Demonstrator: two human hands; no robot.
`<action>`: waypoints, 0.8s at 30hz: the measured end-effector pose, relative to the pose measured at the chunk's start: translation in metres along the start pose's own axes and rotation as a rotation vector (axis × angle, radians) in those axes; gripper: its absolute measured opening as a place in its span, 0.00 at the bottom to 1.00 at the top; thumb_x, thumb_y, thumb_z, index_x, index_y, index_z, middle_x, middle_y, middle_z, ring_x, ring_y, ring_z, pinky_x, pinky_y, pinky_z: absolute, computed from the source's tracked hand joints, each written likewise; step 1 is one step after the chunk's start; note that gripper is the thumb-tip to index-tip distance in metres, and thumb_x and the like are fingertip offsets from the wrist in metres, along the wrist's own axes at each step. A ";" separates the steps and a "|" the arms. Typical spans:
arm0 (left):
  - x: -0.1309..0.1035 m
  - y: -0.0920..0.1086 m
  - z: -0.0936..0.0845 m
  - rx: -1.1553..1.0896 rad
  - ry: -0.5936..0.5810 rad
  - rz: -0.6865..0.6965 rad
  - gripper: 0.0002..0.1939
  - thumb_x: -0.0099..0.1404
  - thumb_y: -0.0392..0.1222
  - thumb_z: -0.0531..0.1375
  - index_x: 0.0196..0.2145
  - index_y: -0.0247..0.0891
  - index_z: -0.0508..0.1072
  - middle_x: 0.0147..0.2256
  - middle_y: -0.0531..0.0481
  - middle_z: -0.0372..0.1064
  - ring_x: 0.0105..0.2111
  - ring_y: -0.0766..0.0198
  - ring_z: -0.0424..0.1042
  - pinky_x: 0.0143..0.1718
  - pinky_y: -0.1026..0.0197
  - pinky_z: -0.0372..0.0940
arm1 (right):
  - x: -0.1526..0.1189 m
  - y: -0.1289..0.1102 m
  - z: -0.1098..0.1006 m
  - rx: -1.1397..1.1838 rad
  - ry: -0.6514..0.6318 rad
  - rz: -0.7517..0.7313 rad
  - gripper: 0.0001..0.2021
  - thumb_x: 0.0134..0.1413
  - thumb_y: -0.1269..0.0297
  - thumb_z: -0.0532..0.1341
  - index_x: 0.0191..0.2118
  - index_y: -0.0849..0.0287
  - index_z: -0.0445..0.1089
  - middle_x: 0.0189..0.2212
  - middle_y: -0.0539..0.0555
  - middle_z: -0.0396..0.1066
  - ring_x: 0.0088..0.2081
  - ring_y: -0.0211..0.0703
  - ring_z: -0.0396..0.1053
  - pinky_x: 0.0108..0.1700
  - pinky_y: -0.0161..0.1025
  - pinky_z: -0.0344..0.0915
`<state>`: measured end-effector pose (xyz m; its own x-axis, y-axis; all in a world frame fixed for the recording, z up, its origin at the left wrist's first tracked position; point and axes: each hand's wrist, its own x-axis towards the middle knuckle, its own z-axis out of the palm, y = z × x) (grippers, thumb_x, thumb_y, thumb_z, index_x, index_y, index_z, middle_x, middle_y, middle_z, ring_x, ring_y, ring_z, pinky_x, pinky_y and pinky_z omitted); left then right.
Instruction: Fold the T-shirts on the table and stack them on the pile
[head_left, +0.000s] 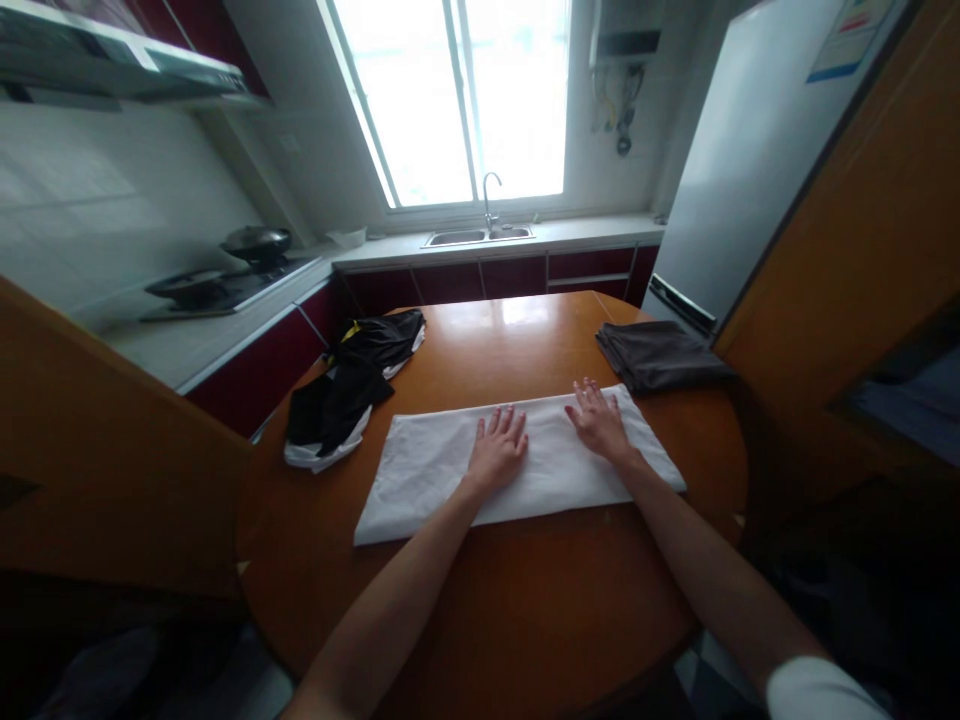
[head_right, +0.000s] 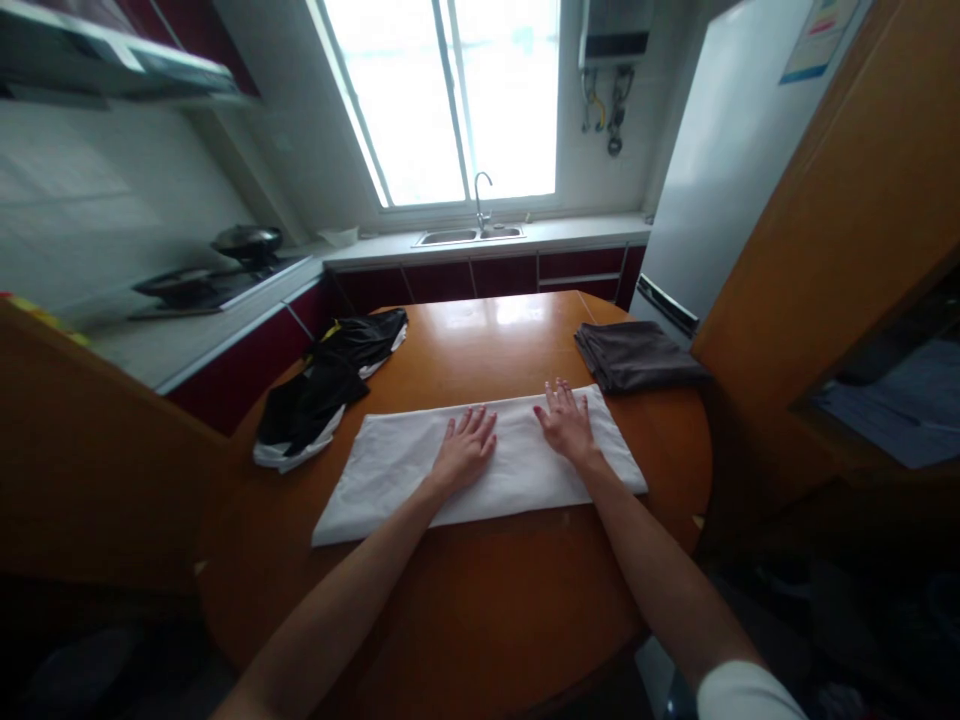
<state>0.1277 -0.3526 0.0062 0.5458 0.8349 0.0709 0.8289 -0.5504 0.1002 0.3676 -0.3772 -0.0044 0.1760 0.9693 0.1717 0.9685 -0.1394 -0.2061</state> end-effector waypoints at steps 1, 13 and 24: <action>0.000 0.000 0.000 -0.005 0.000 -0.002 0.29 0.76 0.50 0.44 0.71 0.42 0.54 0.72 0.47 0.42 0.72 0.50 0.41 0.69 0.38 0.41 | 0.001 0.004 0.000 -0.007 0.016 0.037 0.32 0.71 0.50 0.39 0.73 0.63 0.46 0.73 0.63 0.40 0.73 0.50 0.38 0.70 0.59 0.38; -0.009 -0.018 -0.014 -0.027 0.157 -0.175 0.29 0.75 0.54 0.45 0.69 0.43 0.58 0.70 0.44 0.49 0.71 0.48 0.45 0.68 0.37 0.43 | -0.005 -0.007 -0.001 0.003 0.030 0.032 0.32 0.71 0.50 0.37 0.72 0.63 0.49 0.73 0.63 0.41 0.73 0.51 0.38 0.70 0.60 0.39; -0.010 -0.054 -0.022 -0.034 0.148 -0.418 0.29 0.75 0.55 0.44 0.69 0.43 0.59 0.70 0.41 0.49 0.71 0.44 0.45 0.67 0.33 0.43 | -0.004 -0.003 0.007 0.015 0.003 0.114 0.32 0.70 0.52 0.40 0.72 0.65 0.51 0.72 0.64 0.44 0.73 0.54 0.40 0.69 0.61 0.39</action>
<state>0.0752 -0.3311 0.0215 0.1388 0.9776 0.1585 0.9689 -0.1672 0.1827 0.3631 -0.3793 -0.0117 0.2860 0.9465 0.1494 0.9393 -0.2461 -0.2390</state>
